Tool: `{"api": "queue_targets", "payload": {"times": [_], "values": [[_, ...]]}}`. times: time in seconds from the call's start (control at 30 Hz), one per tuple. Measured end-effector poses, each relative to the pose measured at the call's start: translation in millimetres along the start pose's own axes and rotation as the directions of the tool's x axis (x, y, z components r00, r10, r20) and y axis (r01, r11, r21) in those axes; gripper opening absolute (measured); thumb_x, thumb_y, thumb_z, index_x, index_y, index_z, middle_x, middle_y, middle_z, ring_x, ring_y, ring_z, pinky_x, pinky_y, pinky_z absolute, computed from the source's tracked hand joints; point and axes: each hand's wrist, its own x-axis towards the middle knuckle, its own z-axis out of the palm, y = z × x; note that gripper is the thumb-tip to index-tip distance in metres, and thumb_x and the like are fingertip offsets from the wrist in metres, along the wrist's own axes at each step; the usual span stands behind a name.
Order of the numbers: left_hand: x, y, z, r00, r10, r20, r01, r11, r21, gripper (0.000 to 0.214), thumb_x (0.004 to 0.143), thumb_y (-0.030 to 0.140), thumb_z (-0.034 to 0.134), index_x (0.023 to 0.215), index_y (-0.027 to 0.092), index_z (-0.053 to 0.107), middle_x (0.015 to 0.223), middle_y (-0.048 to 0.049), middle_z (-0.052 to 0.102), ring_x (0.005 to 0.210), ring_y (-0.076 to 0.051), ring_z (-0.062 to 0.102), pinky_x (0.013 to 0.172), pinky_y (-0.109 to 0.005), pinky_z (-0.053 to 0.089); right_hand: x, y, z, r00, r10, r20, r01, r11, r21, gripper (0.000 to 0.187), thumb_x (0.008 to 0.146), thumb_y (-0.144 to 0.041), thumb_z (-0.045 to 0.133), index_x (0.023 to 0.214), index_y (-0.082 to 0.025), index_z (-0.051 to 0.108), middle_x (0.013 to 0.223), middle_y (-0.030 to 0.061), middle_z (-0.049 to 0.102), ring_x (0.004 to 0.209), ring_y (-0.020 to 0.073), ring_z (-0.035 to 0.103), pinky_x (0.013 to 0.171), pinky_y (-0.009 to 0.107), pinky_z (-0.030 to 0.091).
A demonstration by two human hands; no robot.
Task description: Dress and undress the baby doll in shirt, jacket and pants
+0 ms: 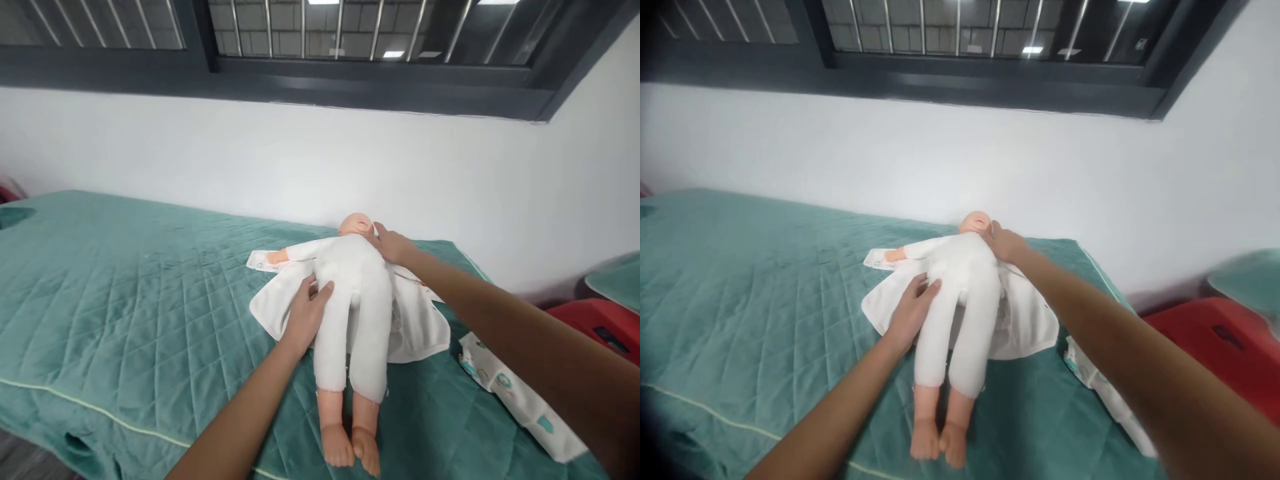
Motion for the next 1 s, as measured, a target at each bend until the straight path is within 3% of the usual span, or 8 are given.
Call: {"api": "queue_targets", "payload": {"times": [0.07,0.13,0.23,0.33,0.43,0.57,0.7,1.0], "values": [[11.9,1.4,-8.2,0.973,0.220,-0.065,-0.178,0.903,0.390,0.029,0.097,0.038,0.050,0.114,0.021,0.065,0.111,-0.0095,0.072,0.103,-0.025,0.067,0.096,-0.041,0.051,-0.5,-7.8,-10.5,0.996,-0.019,-0.091,0.004,0.985,-0.170,0.061,0.098,-0.060,0.036,0.135,-0.014,0.050,0.118,0.0226,0.068,0.106,0.0364,0.065,0.087,0.045,0.045],[28.8,3.3,-13.7,0.936,0.353,0.018,-0.261,0.657,0.707,0.026,0.097,0.023,0.044,0.109,0.019,0.067,0.112,-0.0107,0.070,0.109,-0.027,0.062,0.099,-0.042,0.047,-3.2,-25.4,-13.8,0.975,-0.115,-0.191,0.063,0.964,-0.260,0.042,0.100,-0.043,0.037,0.126,-0.015,0.055,0.121,0.0191,0.066,0.108,0.0320,0.063,0.085,0.040,0.045],[55.6,3.9,-15.9,0.940,0.319,0.119,-0.215,0.284,0.934,0.031,0.091,0.010,0.044,0.114,0.016,0.064,0.118,-0.0143,0.065,0.116,-0.031,0.057,0.098,-0.044,0.046,-10.1,-69.2,2.7,0.916,-0.364,-0.171,0.316,0.914,-0.255,0.029,0.096,-0.024,0.042,0.119,-0.015,0.057,0.125,0.0155,0.063,0.111,0.0262,0.059,0.088,0.035,0.045],[75.8,-1.7,-16.8,0.959,0.264,0.103,-0.146,0.149,0.978,0.030,0.093,0.014,0.045,0.118,0.015,0.061,0.123,-0.0159,0.061,0.116,-0.032,0.056,0.095,-0.046,0.046,-13.5,-114.6,35.1,0.813,-0.582,0.037,0.557,0.757,-0.341,0.033,0.092,-0.021,0.051,0.124,-0.015,0.055,0.130,0.0148,0.059,0.118,0.0281,0.054,0.093,0.038,0.043],[89.6,-10.2,-22.9,0.962,0.265,0.067,-0.118,0.181,0.976,0.025,0.096,0.021,0.043,0.108,0.017,0.064,0.116,-0.0145,0.064,0.112,-0.031,0.058,0.091,-0.043,0.047,-7.6,-139.4,64.0,0.816,-0.547,0.189,0.572,0.715,-0.402,0.028,0.090,-0.017,0.053,0.118,-0.015,0.058,0.127,0.0150,0.061,0.119,0.0307,0.054,0.096,0.042,0.041],[103.4,-15.2,-36.9,0.957,0.279,0.083,-0.161,0.270,0.949,0.023,0.096,0.024,0.045,0.102,0.020,0.067,0.110,-0.0106,0.069,0.107,-0.028,0.062,0.078,-0.036,0.045,5.6,-141.0,79.7,0.860,-0.477,0.184,0.508,0.757,-0.412,0.026,0.093,-0.013,0.047,0.117,-0.012,0.058,0.122,0.0183,0.063,0.116,0.0327,0.057,0.091,0.043,0.043],[110.4,-15.1,-47.9,0.955,0.292,0.059,-0.188,0.438,0.879,0.019,0.095,0.032,0.052,0.098,0.024,0.069,0.100,-0.0062,0.073,0.096,-0.025,0.065,0.071,-0.032,0.041,7.6,-132.1,72.0,0.873,-0.456,0.172,0.484,0.774,-0.408,0.026,0.091,-0.016,0.052,0.117,-0.012,0.058,0.119,0.0176,0.064,0.113,0.0323,0.057,0.089,0.042,0.043],[110.4,-14.4,-55.8,0.923,0.269,-0.277,-0.142,0.904,0.404,0.018,0.085,0.034,0.062,0.079,0.017,0.067,0.067,-0.0004,0.064,0.067,-0.017,0.058,0.066,-0.028,0.040,-5.3,-99.3,44.1,0.875,-0.483,0.020,0.477,0.855,-0.205,0.030,0.092,-0.024,0.052,0.121,-0.021,0.059,0.115,0.0095,0.064,0.103,0.0261,0.058,0.079,0.035,0.042]]}}
